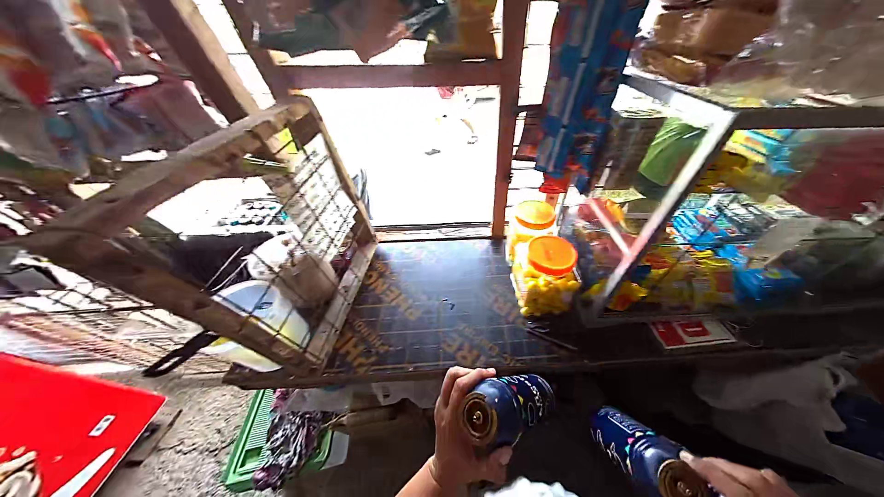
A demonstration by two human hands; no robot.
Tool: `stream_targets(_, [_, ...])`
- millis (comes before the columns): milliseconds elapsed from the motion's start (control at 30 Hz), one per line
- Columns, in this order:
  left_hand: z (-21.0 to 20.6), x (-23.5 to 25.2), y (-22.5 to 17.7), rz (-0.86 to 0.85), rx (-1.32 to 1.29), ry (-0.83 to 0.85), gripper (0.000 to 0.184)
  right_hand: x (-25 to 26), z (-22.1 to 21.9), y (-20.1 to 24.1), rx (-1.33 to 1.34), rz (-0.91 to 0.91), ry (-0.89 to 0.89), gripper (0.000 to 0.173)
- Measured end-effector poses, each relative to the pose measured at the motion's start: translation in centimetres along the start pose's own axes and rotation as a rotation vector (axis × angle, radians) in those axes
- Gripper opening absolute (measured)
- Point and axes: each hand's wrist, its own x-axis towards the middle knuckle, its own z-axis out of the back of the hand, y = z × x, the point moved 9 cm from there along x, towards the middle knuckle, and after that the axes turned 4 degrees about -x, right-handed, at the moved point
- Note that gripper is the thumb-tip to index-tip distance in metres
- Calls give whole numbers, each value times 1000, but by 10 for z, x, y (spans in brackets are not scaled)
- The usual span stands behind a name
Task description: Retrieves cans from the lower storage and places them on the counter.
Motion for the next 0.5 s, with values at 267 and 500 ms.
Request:
stream_targets(267, [119, 32, 11, -53, 145, -118, 78, 123, -15, 91, 196, 114, -123, 53])
stream_targets(500, [161, 59, 35, -100, 335, -148, 78, 228, -66, 155, 208, 255, -114, 52])
